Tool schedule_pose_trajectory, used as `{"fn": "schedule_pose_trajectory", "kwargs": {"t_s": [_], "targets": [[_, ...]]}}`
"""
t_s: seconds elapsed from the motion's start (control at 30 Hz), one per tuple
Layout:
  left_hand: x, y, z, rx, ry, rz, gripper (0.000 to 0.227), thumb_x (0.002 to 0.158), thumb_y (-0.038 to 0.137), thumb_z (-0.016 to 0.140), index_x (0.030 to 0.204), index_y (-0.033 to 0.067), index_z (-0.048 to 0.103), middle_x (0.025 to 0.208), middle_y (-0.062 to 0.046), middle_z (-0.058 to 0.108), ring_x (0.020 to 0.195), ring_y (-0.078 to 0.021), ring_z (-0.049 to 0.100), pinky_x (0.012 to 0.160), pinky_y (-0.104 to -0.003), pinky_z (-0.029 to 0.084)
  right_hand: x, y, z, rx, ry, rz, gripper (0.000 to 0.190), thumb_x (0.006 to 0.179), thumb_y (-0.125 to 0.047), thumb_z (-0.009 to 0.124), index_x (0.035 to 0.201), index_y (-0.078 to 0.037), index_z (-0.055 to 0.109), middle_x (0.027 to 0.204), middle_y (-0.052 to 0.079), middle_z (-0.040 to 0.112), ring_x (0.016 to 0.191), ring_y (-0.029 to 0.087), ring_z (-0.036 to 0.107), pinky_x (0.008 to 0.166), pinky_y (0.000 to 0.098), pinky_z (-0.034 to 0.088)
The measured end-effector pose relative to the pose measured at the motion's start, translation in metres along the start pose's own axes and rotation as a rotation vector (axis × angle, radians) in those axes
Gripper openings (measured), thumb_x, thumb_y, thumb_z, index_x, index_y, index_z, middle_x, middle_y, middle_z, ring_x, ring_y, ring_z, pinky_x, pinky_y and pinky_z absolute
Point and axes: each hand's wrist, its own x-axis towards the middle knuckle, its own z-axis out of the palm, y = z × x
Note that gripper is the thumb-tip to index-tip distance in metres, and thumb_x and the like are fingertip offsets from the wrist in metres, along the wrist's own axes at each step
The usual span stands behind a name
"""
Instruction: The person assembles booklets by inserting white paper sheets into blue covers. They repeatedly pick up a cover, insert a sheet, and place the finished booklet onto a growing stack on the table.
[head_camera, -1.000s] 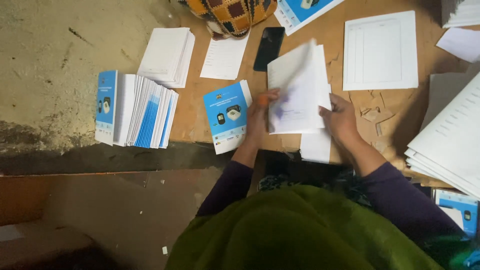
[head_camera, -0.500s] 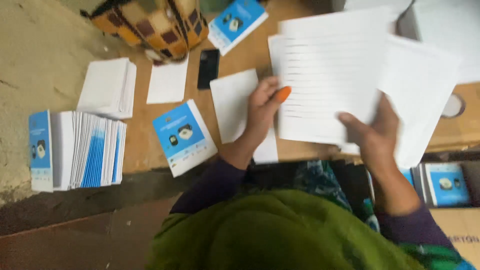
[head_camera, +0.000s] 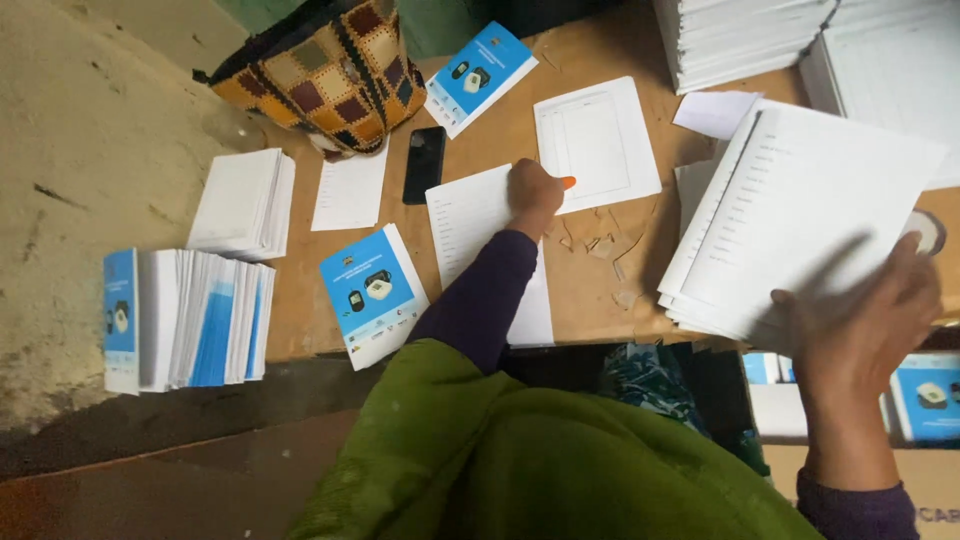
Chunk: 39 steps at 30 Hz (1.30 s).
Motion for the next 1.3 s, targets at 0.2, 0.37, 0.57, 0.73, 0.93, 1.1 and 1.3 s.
{"fn": "schedule_pose_trajectory", "kwargs": {"t_s": [0.2, 0.37, 0.57, 0.73, 0.93, 1.1, 1.3], "targets": [[0.032, -0.026, 0.012, -0.348, -0.028, -0.085, 0.031, 0.084, -0.002, 0.037, 0.107, 0.0096, 0.055, 0.088, -0.009, 0.076, 0.085, -0.0186, 0.071, 0.070, -0.032, 0.049, -0.008, 0.007, 0.023, 0.105, 0.234, -0.470, 0.090, 0.088, -0.014, 0.085, 0.155, -0.006, 0.025, 0.148, 0.040, 0.027, 0.134, 0.058, 0.032, 0.103, 0.0682, 0.033], [-0.026, -0.053, -0.042, -0.841, 0.034, 0.381, 0.029, 0.077, -0.005, 0.068, 0.102, 0.0050, 0.056, 0.092, -0.006, 0.058, 0.091, -0.0149, 0.055, 0.088, -0.033, 0.050, -0.010, -0.047, 0.040, 0.557, 0.115, -0.557, 0.050, 0.093, -0.006, 0.068, 0.137, 0.010, 0.050, 0.129, 0.030, 0.055, 0.118, 0.047, 0.054, 0.098, 0.0527, 0.045], [-0.128, -0.072, -0.124, -0.971, -0.223, 0.467, 0.020, 0.090, 0.004, 0.065, 0.093, 0.0124, 0.048, 0.090, -0.001, 0.061, 0.091, -0.0138, 0.058, 0.102, -0.038, 0.040, -0.012, -0.077, 0.094, 0.934, -0.356, -0.293, 0.053, 0.084, -0.016, 0.075, 0.129, -0.001, 0.051, 0.115, 0.021, 0.061, 0.110, 0.039, 0.057, 0.092, 0.0519, 0.048], [-0.128, -0.109, -0.135, -1.000, -0.297, 0.670, 0.025, 0.090, 0.005, 0.065, 0.086, 0.0108, 0.042, 0.089, -0.014, 0.073, 0.100, -0.0192, 0.067, 0.116, -0.045, 0.027, -0.036, -0.078, 0.130, 0.839, -0.450, -0.122, 0.027, 0.087, -0.015, 0.068, 0.111, -0.003, 0.068, 0.104, 0.021, 0.068, 0.105, 0.040, 0.062, 0.090, 0.0573, 0.047], [-0.130, -0.133, -0.146, -1.081, -0.400, 0.826, 0.029, 0.091, 0.002, 0.062, 0.085, 0.0140, 0.037, 0.098, -0.019, 0.071, 0.105, -0.0211, 0.067, 0.121, -0.039, 0.014, -0.039, -0.107, 0.098, 1.302, -0.602, -0.593, 0.085, 0.076, -0.070, 0.048, 0.104, 0.009, 0.067, 0.110, 0.030, 0.065, 0.114, 0.045, 0.060, 0.104, 0.0546, 0.041], [-0.123, -0.141, -0.143, -1.091, -0.408, 0.901, 0.027, 0.093, 0.004, 0.060, 0.087, 0.0133, 0.035, 0.097, -0.022, 0.070, 0.103, -0.0224, 0.068, 0.121, -0.039, 0.013, -0.036, -0.107, 0.093, 1.294, -0.644, -0.646, 0.079, 0.080, -0.059, 0.056, 0.110, 0.013, 0.063, 0.109, 0.031, 0.066, 0.111, 0.048, 0.061, 0.106, 0.0604, 0.037], [-0.109, -0.149, -0.128, -0.225, -0.151, 0.730, 0.062, 0.063, 0.027, 0.088, 0.113, 0.0175, 0.052, 0.111, 0.002, 0.062, 0.104, -0.0177, 0.059, 0.087, -0.036, 0.046, -0.037, -0.071, 0.133, 1.005, -0.238, -0.076, 0.022, 0.095, -0.009, 0.070, 0.116, -0.005, 0.064, 0.106, 0.002, 0.063, 0.089, 0.012, 0.055, 0.073, 0.0256, 0.049]]}}
